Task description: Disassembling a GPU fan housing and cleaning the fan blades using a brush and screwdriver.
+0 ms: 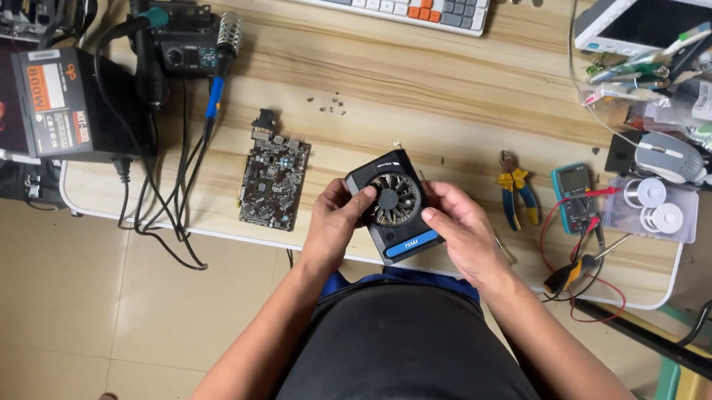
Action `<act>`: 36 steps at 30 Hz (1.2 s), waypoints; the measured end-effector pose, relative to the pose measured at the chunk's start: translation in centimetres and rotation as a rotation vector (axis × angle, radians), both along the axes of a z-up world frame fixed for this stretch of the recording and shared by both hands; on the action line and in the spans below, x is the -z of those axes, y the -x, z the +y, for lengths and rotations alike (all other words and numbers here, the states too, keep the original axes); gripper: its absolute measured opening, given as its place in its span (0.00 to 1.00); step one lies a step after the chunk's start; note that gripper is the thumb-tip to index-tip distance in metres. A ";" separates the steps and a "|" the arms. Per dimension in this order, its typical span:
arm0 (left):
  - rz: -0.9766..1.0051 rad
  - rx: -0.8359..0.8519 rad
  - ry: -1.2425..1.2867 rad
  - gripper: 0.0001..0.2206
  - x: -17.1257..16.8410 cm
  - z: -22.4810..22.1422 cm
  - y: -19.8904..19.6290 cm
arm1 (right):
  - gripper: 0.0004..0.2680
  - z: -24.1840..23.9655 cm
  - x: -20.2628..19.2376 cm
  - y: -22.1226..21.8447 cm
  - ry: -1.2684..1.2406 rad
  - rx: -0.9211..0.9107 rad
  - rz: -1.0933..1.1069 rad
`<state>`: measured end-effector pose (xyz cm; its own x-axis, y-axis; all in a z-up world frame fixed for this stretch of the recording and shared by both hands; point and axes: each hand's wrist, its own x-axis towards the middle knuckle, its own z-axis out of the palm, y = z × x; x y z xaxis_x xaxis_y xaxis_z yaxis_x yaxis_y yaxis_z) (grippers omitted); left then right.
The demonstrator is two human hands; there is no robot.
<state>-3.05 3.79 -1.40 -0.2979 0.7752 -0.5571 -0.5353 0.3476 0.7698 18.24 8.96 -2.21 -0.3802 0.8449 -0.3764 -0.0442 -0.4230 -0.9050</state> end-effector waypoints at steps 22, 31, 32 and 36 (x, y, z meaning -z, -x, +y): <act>-0.042 0.008 -0.074 0.18 -0.4 -1.2 -0.4 | 0.18 -0.4 -2.6 -0.7 -0.125 0.025 -0.064; -0.069 0.019 -0.099 0.19 0.3 -1.3 -0.4 | 0.18 -0.4 -3.2 -0.4 -0.147 0.018 -0.059; -0.091 0.012 -0.089 0.17 -0.2 -1.3 -0.4 | 0.18 -0.4 -3.3 -0.4 -0.146 0.015 -0.057; -0.135 -0.001 -0.085 0.14 -1.1 -1.1 -0.3 | 0.18 -0.4 -3.5 -0.3 -0.145 0.011 -0.062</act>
